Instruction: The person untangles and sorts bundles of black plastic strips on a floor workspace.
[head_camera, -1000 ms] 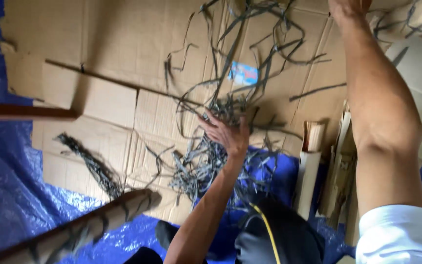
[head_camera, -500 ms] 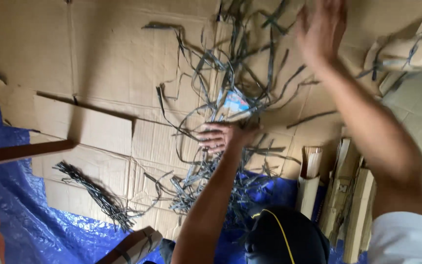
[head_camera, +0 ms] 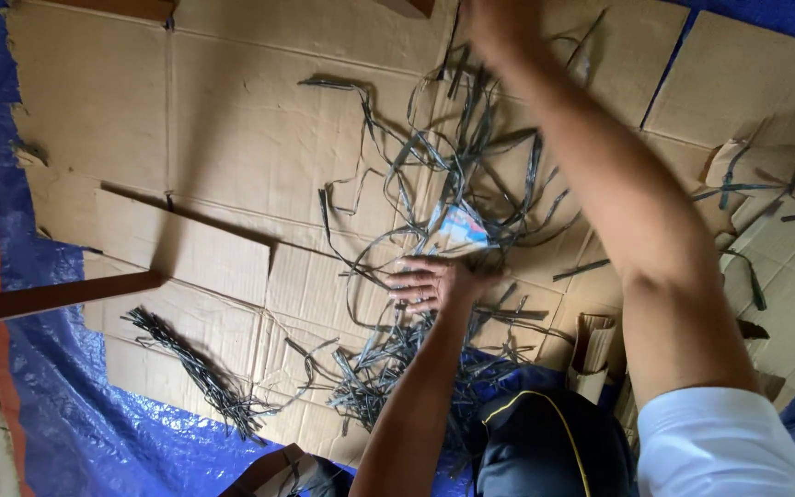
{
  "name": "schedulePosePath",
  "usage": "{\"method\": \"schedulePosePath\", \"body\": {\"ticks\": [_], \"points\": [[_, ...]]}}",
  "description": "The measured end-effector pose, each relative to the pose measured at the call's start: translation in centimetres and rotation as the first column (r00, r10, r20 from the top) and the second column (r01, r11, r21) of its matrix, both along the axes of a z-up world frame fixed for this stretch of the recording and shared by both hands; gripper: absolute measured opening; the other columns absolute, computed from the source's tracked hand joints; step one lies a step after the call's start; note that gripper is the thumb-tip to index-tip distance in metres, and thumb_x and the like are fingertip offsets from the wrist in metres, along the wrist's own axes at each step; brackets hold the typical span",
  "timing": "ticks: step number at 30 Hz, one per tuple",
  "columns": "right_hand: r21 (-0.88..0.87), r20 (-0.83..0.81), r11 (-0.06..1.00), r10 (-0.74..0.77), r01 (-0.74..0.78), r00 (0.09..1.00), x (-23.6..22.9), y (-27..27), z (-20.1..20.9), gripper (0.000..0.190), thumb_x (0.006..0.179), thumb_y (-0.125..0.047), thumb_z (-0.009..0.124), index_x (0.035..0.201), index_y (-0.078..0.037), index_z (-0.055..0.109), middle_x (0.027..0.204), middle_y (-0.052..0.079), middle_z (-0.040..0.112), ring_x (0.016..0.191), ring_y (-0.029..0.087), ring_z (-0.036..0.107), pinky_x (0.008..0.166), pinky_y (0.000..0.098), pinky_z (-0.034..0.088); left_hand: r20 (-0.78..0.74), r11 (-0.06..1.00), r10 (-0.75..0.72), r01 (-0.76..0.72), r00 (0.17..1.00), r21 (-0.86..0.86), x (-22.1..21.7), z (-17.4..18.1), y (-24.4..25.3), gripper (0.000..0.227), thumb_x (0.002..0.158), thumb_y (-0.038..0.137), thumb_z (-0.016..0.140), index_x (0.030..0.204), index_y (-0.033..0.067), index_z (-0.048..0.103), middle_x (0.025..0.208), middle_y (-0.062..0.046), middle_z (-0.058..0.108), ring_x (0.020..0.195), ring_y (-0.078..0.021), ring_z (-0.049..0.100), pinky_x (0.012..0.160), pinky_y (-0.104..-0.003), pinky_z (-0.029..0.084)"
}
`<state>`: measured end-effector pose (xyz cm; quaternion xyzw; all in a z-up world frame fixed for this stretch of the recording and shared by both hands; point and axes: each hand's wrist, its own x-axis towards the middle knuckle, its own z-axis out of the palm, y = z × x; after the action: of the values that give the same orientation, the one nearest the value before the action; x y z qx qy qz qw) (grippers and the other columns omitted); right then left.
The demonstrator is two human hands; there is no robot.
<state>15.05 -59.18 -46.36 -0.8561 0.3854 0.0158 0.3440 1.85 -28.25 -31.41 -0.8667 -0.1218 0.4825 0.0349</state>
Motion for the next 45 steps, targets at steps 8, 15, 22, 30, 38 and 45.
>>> {"method": "schedulePosePath", "body": {"ticks": [8,15,22,30,38,45], "points": [[-0.565,-0.116,0.706,0.446,-0.428,0.888,-11.5,16.9,15.1,0.049,0.096,-0.015,0.062,0.142,-0.001,0.054,0.154,0.02,0.043,0.125,0.028,0.059,0.093,0.046,0.057,-0.001,0.998,0.043,-0.043,0.999,0.043,-0.9,-2.8,0.6,0.184,0.047,0.073,0.095,0.148,-0.0067,-0.036,0.149,-0.047,-0.041,0.141,-0.0646,-0.032,0.115,-0.077,-0.007],[-0.439,0.268,0.898,0.086,0.042,0.96,-18.0,13.3,15.4,0.06,0.099,-0.021,0.074,0.148,0.003,0.05,0.146,0.032,0.053,0.131,0.047,0.054,0.109,0.0538,0.043,-0.097,0.993,0.098,-0.091,0.99,0.072,-0.6,-2.6,1.4,0.186,0.044,0.068,0.098,0.152,0.0018,-0.038,0.154,-0.04,-0.042,0.145,-0.0588,-0.033,0.117,-0.072,-0.006],[-0.322,0.21,0.946,0.108,-0.035,0.972,-17.5,19.2,13.4,0.056,0.098,-0.03,0.08,0.143,-0.006,0.058,0.161,0.027,0.037,0.15,0.047,0.032,0.12,0.0566,0.033,0.029,0.995,-0.035,0.038,0.999,-0.096,-2.2,0.4,3.0,0.178,0.052,0.085,0.085,0.15,-0.0016,-0.036,0.151,-0.047,-0.038,0.141,-0.0668,-0.031,0.113,-0.08,-0.009],[0.083,0.265,0.822,0.527,-0.564,0.808,-22.4,34.7,10.1,0.05,0.085,-0.017,0.068,0.129,0.004,0.058,0.132,0.026,0.058,0.128,0.043,0.052,0.108,0.0521,0.046,0.599,0.596,-0.427,0.709,0.677,-0.376,-2.6,3.0,22.8,0.065,0.086,0.028,0.067,0.145,0.0048,0.052,0.146,-0.026,0.047,0.139,-0.0458,0.043,0.119,-0.054,0.037],[0.134,0.051,0.897,0.419,-0.422,0.907,-20.2,36.5,32.8,0.026,0.106,-0.026,0.058,0.103,-0.001,0.064,0.078,0.023,0.066,0.071,0.04,0.066,0.065,0.0549,0.054,0.744,0.533,0.067,0.606,0.665,-0.59,0.1,1.8,33.1,0.036,0.101,0.028,0.061,0.129,0.0048,0.061,0.127,-0.027,0.065,0.112,-0.047,0.061,0.092,-0.052,0.05],[0.338,0.267,0.903,0.178,-0.265,0.947,-21.6,37.0,41.0,0.021,0.106,-0.016,0.048,0.119,-0.003,0.058,0.082,0.009,0.071,0.063,0.019,0.069,0.063,0.0413,0.058,0.573,0.499,-0.162,0.568,0.803,-0.655,0.3,5.8,35.7,0.022,0.097,0.019,0.058,0.11,0.006,0.07,0.095,-0.028,0.07,0.091,-0.0485,0.067,0.073,-0.054,0.052]]}}
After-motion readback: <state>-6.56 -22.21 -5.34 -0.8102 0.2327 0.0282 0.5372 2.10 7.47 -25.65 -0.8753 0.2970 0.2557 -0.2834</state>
